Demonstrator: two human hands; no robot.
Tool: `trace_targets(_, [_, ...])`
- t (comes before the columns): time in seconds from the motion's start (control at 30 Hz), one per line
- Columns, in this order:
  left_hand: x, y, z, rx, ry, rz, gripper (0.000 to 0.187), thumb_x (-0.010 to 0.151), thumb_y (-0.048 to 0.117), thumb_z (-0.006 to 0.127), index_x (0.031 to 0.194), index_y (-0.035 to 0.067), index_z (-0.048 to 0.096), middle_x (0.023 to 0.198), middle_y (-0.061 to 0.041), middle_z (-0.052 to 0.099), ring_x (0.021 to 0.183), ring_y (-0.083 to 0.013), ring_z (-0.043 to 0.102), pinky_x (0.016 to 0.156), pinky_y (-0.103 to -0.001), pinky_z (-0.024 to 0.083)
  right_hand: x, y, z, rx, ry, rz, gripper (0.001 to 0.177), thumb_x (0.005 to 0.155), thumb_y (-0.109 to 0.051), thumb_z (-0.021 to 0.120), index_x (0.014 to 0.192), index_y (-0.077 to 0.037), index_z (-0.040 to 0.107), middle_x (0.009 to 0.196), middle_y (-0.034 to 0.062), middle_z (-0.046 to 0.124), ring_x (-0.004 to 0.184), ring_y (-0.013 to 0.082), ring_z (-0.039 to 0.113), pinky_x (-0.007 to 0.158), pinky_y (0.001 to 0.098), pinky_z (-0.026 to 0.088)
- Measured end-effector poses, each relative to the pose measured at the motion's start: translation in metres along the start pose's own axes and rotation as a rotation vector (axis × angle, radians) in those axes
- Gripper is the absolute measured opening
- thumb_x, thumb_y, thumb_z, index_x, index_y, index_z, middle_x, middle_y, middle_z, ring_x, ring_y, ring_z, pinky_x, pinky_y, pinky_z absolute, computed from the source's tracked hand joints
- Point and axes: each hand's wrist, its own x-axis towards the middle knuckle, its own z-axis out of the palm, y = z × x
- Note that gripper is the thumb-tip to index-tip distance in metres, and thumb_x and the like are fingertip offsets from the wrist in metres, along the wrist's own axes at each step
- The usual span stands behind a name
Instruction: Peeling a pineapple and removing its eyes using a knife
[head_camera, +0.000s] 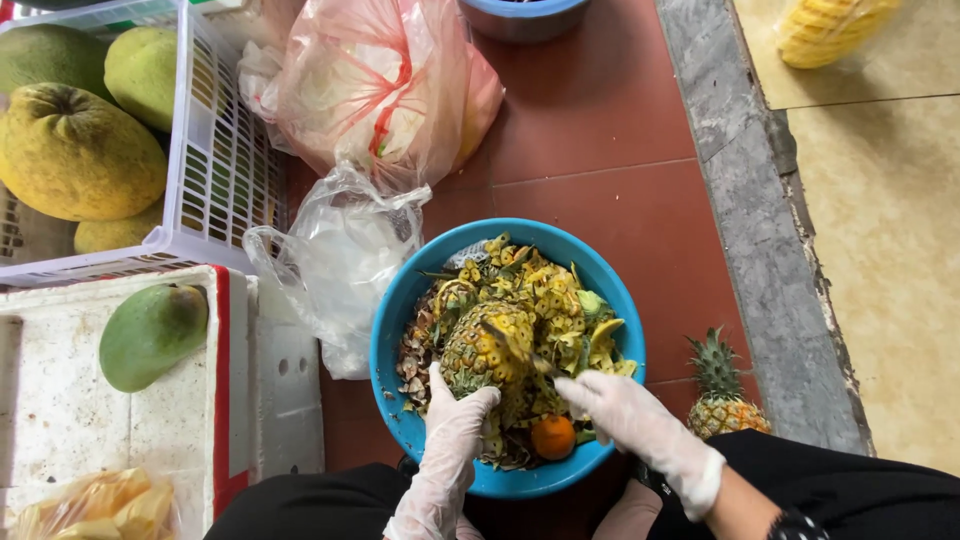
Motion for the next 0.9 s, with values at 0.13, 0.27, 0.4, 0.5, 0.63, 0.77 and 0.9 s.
trace_targets(0.13, [0.001, 0.0, 0.001, 0.006, 0.0, 0.002, 0.107, 0.08, 0.003, 0.072, 0.168, 0.032, 0.019, 0.085, -0.017, 0.063, 0.056, -0.0193, 0.049, 0.042, -0.029, 0.038, 0.022, 0.044, 0.015, -0.473, 0.144, -0.05, 0.059, 0.089, -0.074, 0.048, 0.112, -0.025, 0.072, 0.101, 0.0043, 0.079, 0.092, 0.0281, 0.075, 0.083, 0.0386, 0.056])
trace_targets(0.27, [-0.001, -0.003, 0.001, 0.061, 0.014, 0.004, 0.11, 0.082, 0.005, 0.073, 0.17, 0.031, 0.012, 0.088, -0.018, 0.064, 0.058, -0.0192, 0.05, 0.044, -0.029, 0.037, 0.027, 0.012, 0.016, -0.471, 0.203, -0.108, 0.055, 0.091, -0.068, 0.055, 0.095, -0.015, 0.07, 0.09, 0.0067, 0.077, 0.084, 0.029, 0.074, 0.078, 0.0396, 0.055])
trace_targets(0.4, [-0.004, -0.004, 0.004, 0.003, 0.01, 0.022, 0.113, 0.083, 0.002, 0.072, 0.17, 0.032, 0.007, 0.081, -0.018, 0.063, 0.052, -0.0187, 0.046, 0.039, -0.03, 0.033, 0.067, -0.006, 0.015, -0.456, 0.201, -0.24, 0.059, 0.095, -0.064, 0.05, 0.094, -0.009, 0.072, 0.099, 0.0091, 0.074, 0.093, 0.0335, 0.07, 0.086, 0.0425, 0.053])
trace_targets(0.5, [0.0, -0.007, 0.003, -0.023, -0.003, 0.014, 0.111, 0.083, 0.002, 0.072, 0.17, 0.033, 0.009, 0.081, -0.017, 0.061, 0.055, -0.0192, 0.047, 0.042, -0.03, 0.036, 0.08, -0.017, 0.016, -0.451, 0.248, -0.219, 0.069, 0.095, -0.069, 0.049, 0.091, -0.004, 0.072, 0.097, 0.0148, 0.076, 0.095, 0.037, 0.071, 0.091, 0.0433, 0.054])
trace_targets(0.63, [0.003, -0.01, -0.001, -0.033, 0.008, 0.026, 0.109, 0.081, 0.0, 0.071, 0.169, 0.035, 0.016, 0.081, -0.017, 0.062, 0.054, -0.0178, 0.045, 0.04, -0.029, 0.034, 0.062, -0.007, 0.013, -0.409, 0.174, -0.191, 0.069, 0.096, -0.066, 0.047, 0.097, -0.002, 0.073, 0.103, 0.0145, 0.076, 0.098, 0.0347, 0.071, 0.091, 0.0424, 0.052])
trace_targets(0.77, [0.003, -0.014, -0.004, -0.029, 0.001, 0.017, 0.111, 0.081, -0.001, 0.071, 0.169, 0.035, 0.015, 0.078, -0.017, 0.061, 0.053, -0.0179, 0.045, 0.04, -0.028, 0.033, 0.05, 0.013, 0.005, -0.479, 0.137, -0.107, 0.057, 0.097, -0.066, 0.046, 0.102, -0.014, 0.069, 0.097, 0.0049, 0.073, 0.09, 0.0257, 0.071, 0.084, 0.0377, 0.054])
trace_targets(0.9, [0.014, -0.029, -0.009, -0.065, -0.025, 0.08, 0.111, 0.08, -0.004, 0.069, 0.169, 0.036, 0.016, 0.062, -0.014, 0.056, 0.043, -0.0173, 0.041, 0.035, -0.029, 0.028, 0.064, -0.006, -0.001, -0.187, 0.029, 0.002, 0.065, 0.096, -0.065, 0.05, 0.082, -0.004, 0.067, 0.076, 0.0089, 0.069, 0.054, 0.0204, 0.06, 0.053, 0.0312, 0.049])
